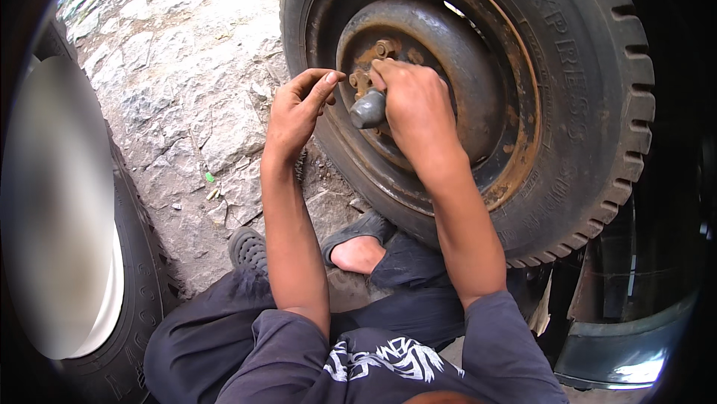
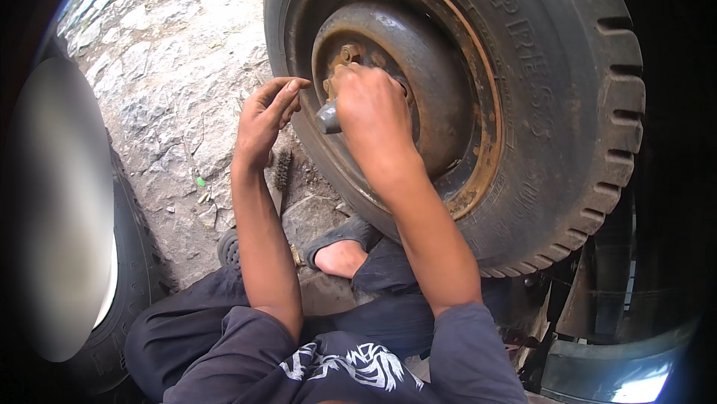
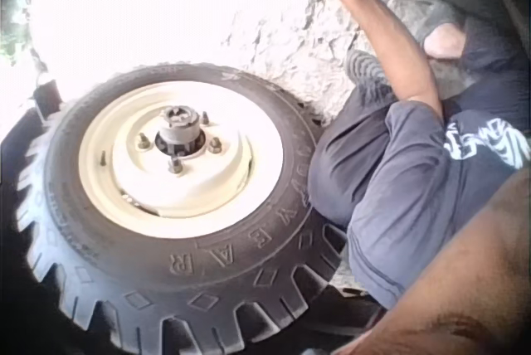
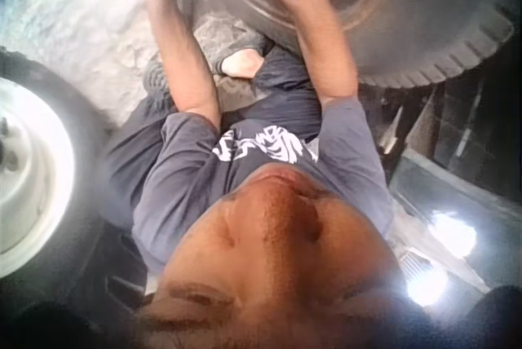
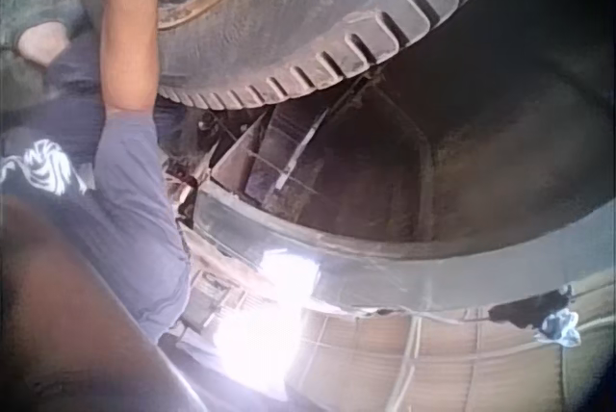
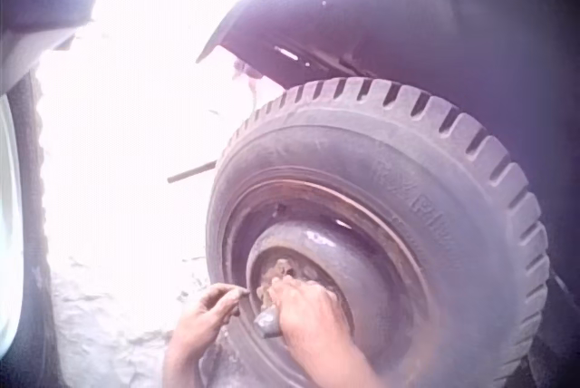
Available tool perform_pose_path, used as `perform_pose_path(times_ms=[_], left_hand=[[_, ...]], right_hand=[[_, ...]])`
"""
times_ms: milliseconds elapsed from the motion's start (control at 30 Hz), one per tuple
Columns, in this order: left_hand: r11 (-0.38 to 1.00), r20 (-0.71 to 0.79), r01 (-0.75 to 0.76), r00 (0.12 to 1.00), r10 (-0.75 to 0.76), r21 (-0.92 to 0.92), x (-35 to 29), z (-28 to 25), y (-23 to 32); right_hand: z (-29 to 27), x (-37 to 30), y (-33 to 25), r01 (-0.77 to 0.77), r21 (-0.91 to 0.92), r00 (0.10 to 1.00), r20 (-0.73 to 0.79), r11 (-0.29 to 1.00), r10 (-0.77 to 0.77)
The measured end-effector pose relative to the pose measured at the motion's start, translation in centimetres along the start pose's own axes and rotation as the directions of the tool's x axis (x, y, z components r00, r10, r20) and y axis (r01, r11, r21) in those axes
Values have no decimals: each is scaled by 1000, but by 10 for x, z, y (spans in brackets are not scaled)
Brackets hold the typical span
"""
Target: The person mounts a tire onto a vehicle wheel hub and secures it by hand-tightening the lug nuts. The person then uses a lug wrench to tighten the lug nuts further.
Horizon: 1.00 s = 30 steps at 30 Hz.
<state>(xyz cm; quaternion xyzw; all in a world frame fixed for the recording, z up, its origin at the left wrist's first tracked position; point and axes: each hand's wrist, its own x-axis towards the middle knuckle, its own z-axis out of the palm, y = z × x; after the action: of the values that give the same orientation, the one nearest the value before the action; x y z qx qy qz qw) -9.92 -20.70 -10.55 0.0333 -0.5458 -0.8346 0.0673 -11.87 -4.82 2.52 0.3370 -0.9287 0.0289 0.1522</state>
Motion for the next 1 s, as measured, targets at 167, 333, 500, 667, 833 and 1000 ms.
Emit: perform_pose_path(times_ms=[167, 333, 500, 667, 833, 1000], left_hand=[[1000, 43, -5, 999, 5, 13, -7, 11, -9], [998, 127, -64, 990, 60, 25, 0, 19, 9], [999, 160, -41, 986, 39, 10, -11, 23, 18], [988, 118, 120, 987, -108, -101, -6, 24, 24], [901, 147, 176, 981, -127, -397, -12, 20, 20], [891, -103, 68, 987, -127, -450, 2, 14, -11]], right_hand=[[-7, -3, -5, -79, 56, 997, -8, 995, 79], [-21, -24, -12, -161, 141, 985, -38, 977, 168], [-10, -24, -13, -129, 258, 971, -161, 957, 175], [28, -52, -36, -98, 310, 972, -175, 946, 158], [37, -65, -48, -48, 541, 974, -161, 840, 160], [16, -90, -36, -21, 593, 963, -204, 805, 176]])
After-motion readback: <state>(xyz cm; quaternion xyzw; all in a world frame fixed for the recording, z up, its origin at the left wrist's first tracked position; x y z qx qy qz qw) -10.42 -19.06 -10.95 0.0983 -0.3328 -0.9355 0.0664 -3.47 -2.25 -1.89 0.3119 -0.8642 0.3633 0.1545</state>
